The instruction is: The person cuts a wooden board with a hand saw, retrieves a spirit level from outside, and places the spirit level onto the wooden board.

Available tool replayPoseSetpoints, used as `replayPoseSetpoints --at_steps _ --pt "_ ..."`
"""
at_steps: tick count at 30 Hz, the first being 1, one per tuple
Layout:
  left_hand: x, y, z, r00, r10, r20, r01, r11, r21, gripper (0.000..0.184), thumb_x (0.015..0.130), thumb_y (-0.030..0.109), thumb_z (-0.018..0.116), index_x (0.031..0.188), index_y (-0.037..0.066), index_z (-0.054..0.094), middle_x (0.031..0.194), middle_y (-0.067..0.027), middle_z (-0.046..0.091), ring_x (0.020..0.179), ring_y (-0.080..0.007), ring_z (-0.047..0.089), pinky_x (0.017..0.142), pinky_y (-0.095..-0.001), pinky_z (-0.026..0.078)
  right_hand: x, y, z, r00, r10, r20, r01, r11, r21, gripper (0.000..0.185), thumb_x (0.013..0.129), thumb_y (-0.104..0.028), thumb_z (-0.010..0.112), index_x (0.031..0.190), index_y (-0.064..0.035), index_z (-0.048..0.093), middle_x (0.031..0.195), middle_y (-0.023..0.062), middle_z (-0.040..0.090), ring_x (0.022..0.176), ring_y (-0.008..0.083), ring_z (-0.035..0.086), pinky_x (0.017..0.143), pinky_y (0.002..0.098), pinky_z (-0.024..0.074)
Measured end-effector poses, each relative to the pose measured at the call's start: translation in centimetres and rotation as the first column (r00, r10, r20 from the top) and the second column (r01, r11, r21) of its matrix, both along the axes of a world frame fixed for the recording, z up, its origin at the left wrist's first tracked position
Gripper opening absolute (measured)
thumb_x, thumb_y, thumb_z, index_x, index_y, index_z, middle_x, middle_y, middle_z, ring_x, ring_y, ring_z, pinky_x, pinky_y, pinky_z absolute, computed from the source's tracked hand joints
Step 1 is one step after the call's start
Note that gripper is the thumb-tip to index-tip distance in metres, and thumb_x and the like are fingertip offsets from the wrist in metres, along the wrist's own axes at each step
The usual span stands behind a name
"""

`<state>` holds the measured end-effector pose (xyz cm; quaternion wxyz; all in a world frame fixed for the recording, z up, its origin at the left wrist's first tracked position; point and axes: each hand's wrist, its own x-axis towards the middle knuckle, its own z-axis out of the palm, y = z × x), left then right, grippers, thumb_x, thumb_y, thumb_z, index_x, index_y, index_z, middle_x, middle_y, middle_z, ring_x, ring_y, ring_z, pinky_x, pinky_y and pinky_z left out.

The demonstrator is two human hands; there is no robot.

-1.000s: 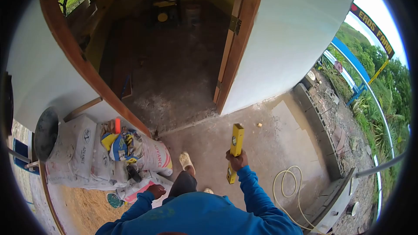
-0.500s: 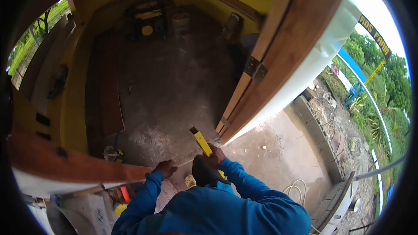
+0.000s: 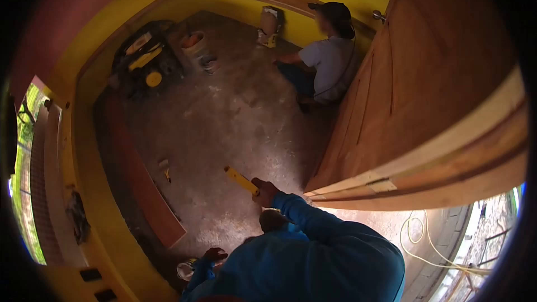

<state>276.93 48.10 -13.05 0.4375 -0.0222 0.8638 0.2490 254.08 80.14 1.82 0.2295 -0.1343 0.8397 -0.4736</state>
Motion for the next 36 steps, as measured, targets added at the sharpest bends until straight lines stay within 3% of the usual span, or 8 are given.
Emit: replayPoseSetpoints --at_steps 4,7,13,15,21,25,31,36 --pt "-7.6 -4.5 4.5 0.780 0.625 0.036 -0.626 0.778 0.056 0.034 0.069 0.029 0.059 0.094 0.005 0.060 0.078 -0.0119 0.063 0.065 -0.0200 0.063 0.057 -0.0311 0.051 -9.9 -2.2 3.2 0.982 -0.098 -0.163 0.065 0.978 -0.196 0.028 0.069 -0.016 0.059 0.092 -0.0064 0.049 0.074 0.0116 0.056 0.064 0.0234 0.056 0.061 0.0329 0.0448" --pt "-14.3 -7.5 3.9 0.774 0.630 0.063 -0.633 0.772 0.053 0.036 0.069 0.030 0.060 0.094 0.005 0.059 0.078 -0.0110 0.063 0.062 -0.0186 0.063 0.056 -0.0316 0.051 -18.3 -1.9 8.8 0.998 -0.063 0.014 0.063 0.897 -0.437 0.026 0.070 -0.017 0.059 0.092 -0.0045 0.050 0.075 0.0073 0.056 0.061 0.0181 0.056 0.058 0.0307 0.0449" --pt "-27.0 -14.0 -4.5 0.961 -0.086 -0.261 0.060 0.992 -0.108 0.033 0.072 0.039 0.057 0.090 0.012 0.062 0.084 -0.0135 0.062 0.083 -0.0291 0.059 0.073 -0.0377 0.047 -29.7 -4.3 0.0 0.659 -0.328 0.677 0.676 0.654 -0.340 0.027 0.075 -0.024 0.061 0.087 -0.0015 0.051 0.069 0.0113 0.056 0.059 0.0236 0.059 0.052 0.0347 0.0503" --pt "-33.5 -13.7 0.7 0.946 0.261 -0.195 -0.246 0.964 0.096 0.031 0.072 0.039 0.057 0.089 0.013 0.062 0.086 -0.0125 0.062 0.082 -0.0281 0.059 0.072 -0.0385 0.047 -34.4 -6.2 1.8 0.630 -0.340 0.698 0.725 0.579 -0.372 0.028 0.076 -0.024 0.060 0.088 -0.0007 0.050 0.071 0.0128 0.057 0.058 0.0259 0.059 0.050 0.0376 0.0506" --pt "-49.3 -25.9 -2.7 0.966 -0.054 -0.253 0.104 0.977 0.188 0.023 0.070 0.027 0.061 0.088 0.012 0.059 0.084 -0.0083 0.063 0.081 -0.0285 0.060 0.071 -0.0367 0.048 -47.7 -10.0 6.6 0.842 -0.362 0.400 0.537 0.634 -0.556 0.027 0.073 -0.007 0.058 0.097 0.0003 0.048 0.082 0.0132 0.057 0.071 0.0246 0.061 0.063 0.0346 0.0507" --pt "-63.6 -29.3 0.7 0.702 0.624 0.342 -0.712 0.616 0.337 0.021 0.069 0.016 0.058 0.086 0.003 0.056 0.074 -0.0110 0.060 0.054 -0.0190 0.058 0.050 -0.0308 0.050 -50.7 -10.5 1.9 0.868 -0.343 0.359 0.464 0.817 -0.342 0.036 0.067 0.000 0.054 0.103 -0.0021 0.048 0.082 0.0095 0.058 0.069 0.0191 0.060 0.062 0.0322 0.0484" --pt "-83.7 -24.6 2.0 0.826 0.549 0.129 -0.563 0.816 0.133 0.018 0.068 0.014 0.058 0.083 0.004 0.057 0.075 -0.0090 0.060 0.055 -0.0185 0.057 0.048 -0.0314 0.049 -60.7 -8.7 -4.4 0.819 -0.477 0.320 0.525 0.848 -0.079 0.036 0.066 -0.014 0.059 0.099 -0.0021 0.051 0.076 0.0079 0.059 0.066 0.0177 0.057 0.063 0.0310 0.0464" --pt "-97.8 -13.0 9.3 0.997 -0.030 -0.074 0.043 0.982 0.182 0.017 0.073 0.016 0.054 0.083 0.003 0.057 0.075 -0.0094 0.061 0.060 -0.0162 0.060 0.055 -0.0285 0.048 -73.7 -5.9 -1.3 0.765 -0.540 0.351 0.584 0.811 -0.023 0.041 0.065 -0.027 0.060 0.097 -0.0032 0.053 0.084 0.0143 0.059 0.077 0.0257 0.057 0.069 0.0340 0.0446"
